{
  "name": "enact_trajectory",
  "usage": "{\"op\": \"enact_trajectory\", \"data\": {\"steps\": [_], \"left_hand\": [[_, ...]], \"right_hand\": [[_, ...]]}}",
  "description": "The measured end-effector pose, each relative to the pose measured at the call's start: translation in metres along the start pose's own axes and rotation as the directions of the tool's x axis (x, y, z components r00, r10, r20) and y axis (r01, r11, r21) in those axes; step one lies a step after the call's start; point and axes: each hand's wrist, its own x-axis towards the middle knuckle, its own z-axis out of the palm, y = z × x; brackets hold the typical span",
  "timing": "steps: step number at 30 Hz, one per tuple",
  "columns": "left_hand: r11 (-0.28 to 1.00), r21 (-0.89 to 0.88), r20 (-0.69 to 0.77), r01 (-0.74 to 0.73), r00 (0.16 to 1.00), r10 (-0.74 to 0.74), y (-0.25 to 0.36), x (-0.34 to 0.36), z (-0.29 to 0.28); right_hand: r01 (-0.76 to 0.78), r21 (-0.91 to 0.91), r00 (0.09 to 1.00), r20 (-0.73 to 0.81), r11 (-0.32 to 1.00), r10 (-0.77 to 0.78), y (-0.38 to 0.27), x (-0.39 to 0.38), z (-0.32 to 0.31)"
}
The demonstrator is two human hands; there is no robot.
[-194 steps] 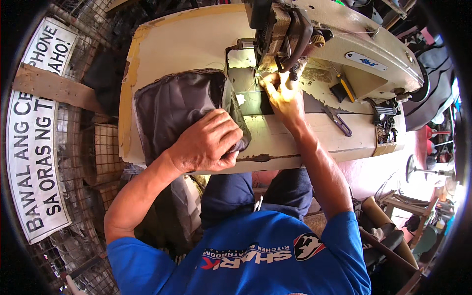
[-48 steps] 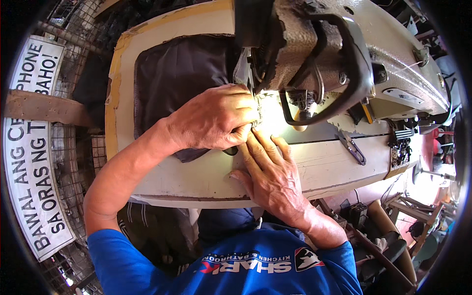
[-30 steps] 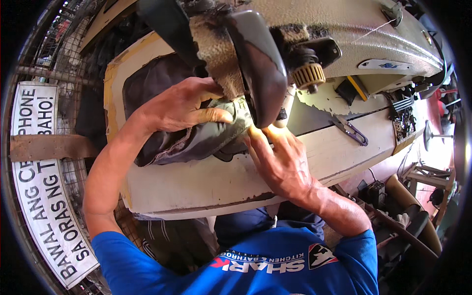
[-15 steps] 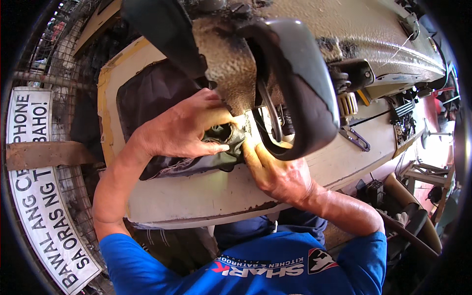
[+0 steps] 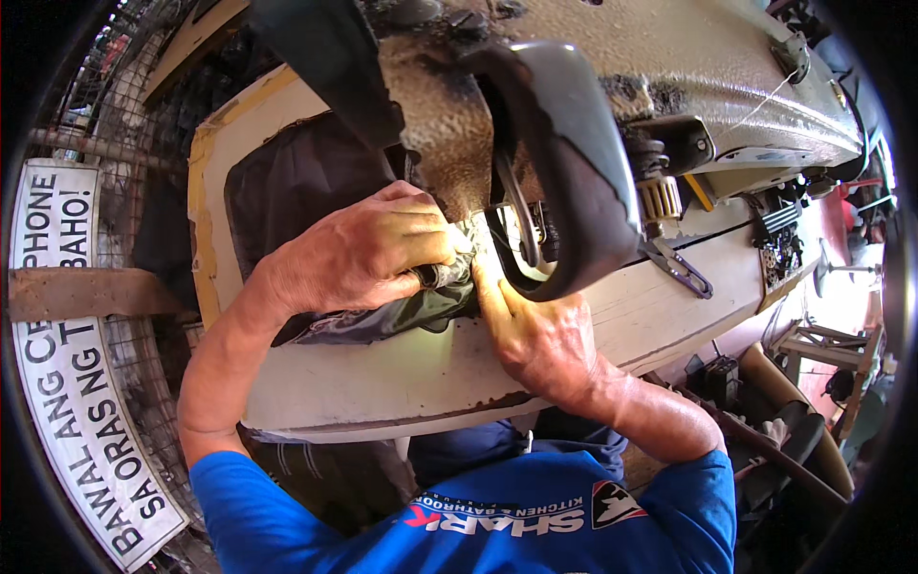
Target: Sewing a dark leather or fabric pouch using an industrial sewing machine.
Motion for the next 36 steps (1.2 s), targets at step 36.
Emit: {"op": "enact_trajectory", "data": {"steps": [36], "left_hand": [[0.971, 0.231, 0.107, 0.060, 0.990, -0.087, -0.029, -0.006, -0.003]], "right_hand": [[-0.138, 0.174, 0.988, -0.043, 0.975, 0.148, 0.003, 0.017, 0.008]]}}
